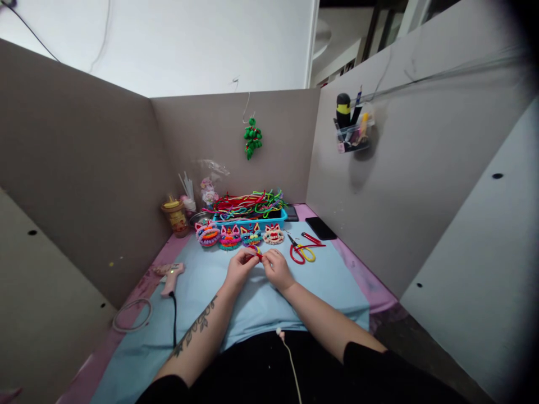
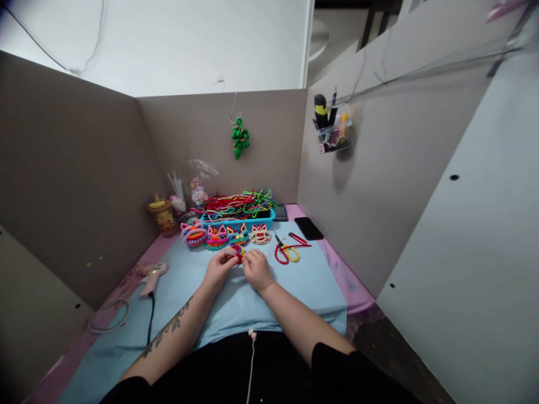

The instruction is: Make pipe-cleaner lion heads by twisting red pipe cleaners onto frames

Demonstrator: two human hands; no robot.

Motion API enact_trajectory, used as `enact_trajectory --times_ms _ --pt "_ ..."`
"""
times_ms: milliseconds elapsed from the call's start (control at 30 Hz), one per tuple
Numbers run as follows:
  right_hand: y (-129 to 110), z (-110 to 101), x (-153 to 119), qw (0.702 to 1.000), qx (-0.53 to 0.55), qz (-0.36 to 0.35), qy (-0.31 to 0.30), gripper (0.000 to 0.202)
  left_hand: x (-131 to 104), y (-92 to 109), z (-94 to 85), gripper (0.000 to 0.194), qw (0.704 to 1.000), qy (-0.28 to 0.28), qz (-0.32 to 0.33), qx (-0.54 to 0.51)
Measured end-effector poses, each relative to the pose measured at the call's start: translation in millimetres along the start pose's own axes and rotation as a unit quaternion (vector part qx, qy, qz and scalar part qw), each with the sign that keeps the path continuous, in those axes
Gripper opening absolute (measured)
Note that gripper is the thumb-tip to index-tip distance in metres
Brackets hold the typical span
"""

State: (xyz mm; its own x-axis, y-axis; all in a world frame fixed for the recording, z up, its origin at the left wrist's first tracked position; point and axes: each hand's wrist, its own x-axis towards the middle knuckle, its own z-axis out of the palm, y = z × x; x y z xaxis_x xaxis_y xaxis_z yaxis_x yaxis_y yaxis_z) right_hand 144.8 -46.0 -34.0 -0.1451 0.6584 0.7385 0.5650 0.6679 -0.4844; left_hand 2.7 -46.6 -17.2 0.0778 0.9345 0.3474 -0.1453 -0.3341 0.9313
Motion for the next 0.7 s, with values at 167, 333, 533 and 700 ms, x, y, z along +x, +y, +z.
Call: enact_trajectory --times_ms 167,333,533,700 --pt "-0.2 0.1 -0.2 1.000 -0.002 -0.002 -0.003 0.022 0.0 -0.5 -0.3 0.019 0.999 0.003 -0.003 0.037" --pt "0.1 0.9 -0.4 1.000 0.005 0.003 0.000 0.021 0.5 -3.6 -0.2 0.019 0.998 0.019 -0.001 0.063" --pt "1.3 0.3 1.1 0.999 0.003 0.026 0.039 0.023 0.2 -6.7 0.1 0.027 0.996 0.028 -0.048 0.064" --pt "3.2 0.0 1.7 0.997 -0.006 0.042 0.069 0.026 -2.2 -2.8 0.4 0.028 0.993 0.030 -0.039 0.104"
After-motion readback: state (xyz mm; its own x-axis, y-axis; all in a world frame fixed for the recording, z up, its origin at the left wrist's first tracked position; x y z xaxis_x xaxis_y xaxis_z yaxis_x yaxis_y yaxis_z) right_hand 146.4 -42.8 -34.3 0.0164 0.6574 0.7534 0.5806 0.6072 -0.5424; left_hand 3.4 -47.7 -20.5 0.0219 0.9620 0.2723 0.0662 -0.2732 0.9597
